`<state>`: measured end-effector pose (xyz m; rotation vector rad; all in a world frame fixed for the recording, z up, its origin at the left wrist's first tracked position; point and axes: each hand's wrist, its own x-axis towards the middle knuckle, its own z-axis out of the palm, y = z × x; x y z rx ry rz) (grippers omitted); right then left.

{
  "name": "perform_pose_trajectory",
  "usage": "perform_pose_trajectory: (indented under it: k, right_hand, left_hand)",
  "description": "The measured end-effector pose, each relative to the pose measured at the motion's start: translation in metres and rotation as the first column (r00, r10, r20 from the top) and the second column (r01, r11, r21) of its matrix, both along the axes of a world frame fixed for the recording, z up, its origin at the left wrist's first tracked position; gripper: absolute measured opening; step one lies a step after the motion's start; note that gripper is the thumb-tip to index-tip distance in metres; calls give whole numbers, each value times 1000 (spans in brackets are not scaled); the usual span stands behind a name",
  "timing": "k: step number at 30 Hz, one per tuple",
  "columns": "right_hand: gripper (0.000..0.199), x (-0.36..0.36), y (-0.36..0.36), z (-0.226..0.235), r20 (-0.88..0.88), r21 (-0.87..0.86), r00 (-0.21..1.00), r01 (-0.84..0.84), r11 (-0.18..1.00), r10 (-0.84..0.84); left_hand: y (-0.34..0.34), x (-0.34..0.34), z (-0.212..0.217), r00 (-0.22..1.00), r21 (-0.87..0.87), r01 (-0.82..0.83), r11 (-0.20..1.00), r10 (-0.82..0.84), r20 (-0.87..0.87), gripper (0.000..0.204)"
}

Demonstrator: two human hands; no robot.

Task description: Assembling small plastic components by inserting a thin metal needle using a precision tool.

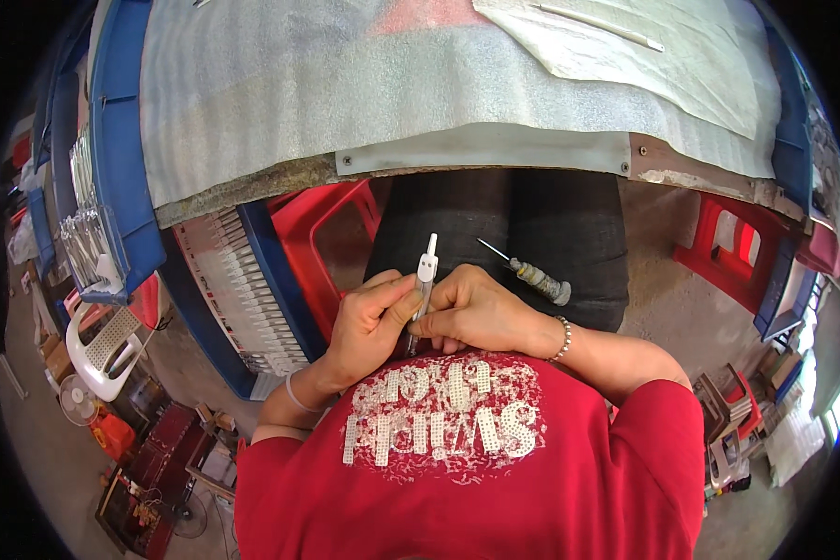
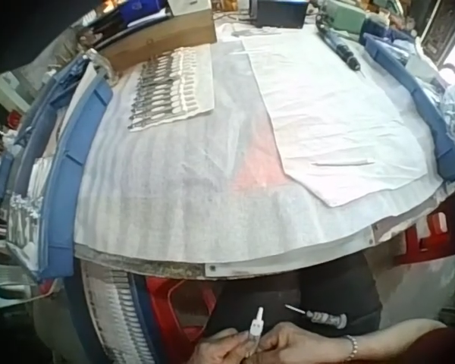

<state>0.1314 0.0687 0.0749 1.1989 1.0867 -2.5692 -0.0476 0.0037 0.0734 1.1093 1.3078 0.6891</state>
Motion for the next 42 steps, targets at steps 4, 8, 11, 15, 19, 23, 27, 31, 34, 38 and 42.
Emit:
perform_pose_trajectory:
  k: [4,8,11,15,19,23,27,31,34,38,42]
  right_hand:
    - [22,2,1,-1,2,-18,1000,2,1000,-2]
    - [20,3,-1,-5,-33,-31,999,20,999,-21]
    - [14,4,5,-8,-73,-129,994,72,989,-82]
    - [16,4,4,-13,-115,-346,971,160,924,-211]
    - [17,18,7,6,-13,-7,991,134,991,-134]
    - [30,52,1,16,280,913,945,-208,352,-167]
    - [30,77,-19,-13,579,803,811,-585,-112,-84]
    - [28,79,-17,20,430,819,896,-338,463,-106]
    - [42,65,-3,52,369,819,928,-299,490,-49]
    - [45,62,3,58,251,893,961,-275,356,113]
    - [40,57,6,63,279,910,955,-296,289,99]
  left_hand:
    - [2,-1,3,1000,-7,20,1000,-21,-3,13]
    - [3,-3,-3,999,14,45,999,-45,13,17]
    - [17,-9,-8,909,-400,115,909,66,411,25]
    - [18,-10,-38,483,-527,280,802,356,800,43]
    - [8,-8,-63,246,-425,353,834,355,902,36]
    - [2,-6,-67,297,-461,183,868,398,868,31]
    - [3,2,-56,330,-450,51,892,410,850,31]
    - [4,4,-37,693,-493,-4,870,358,626,24]
    - [1,14,-33,790,-458,-47,888,313,527,23]
    - [-3,32,-27,832,-440,-143,887,348,432,26]
    - [-3,38,-29,842,-496,-163,853,383,381,26]
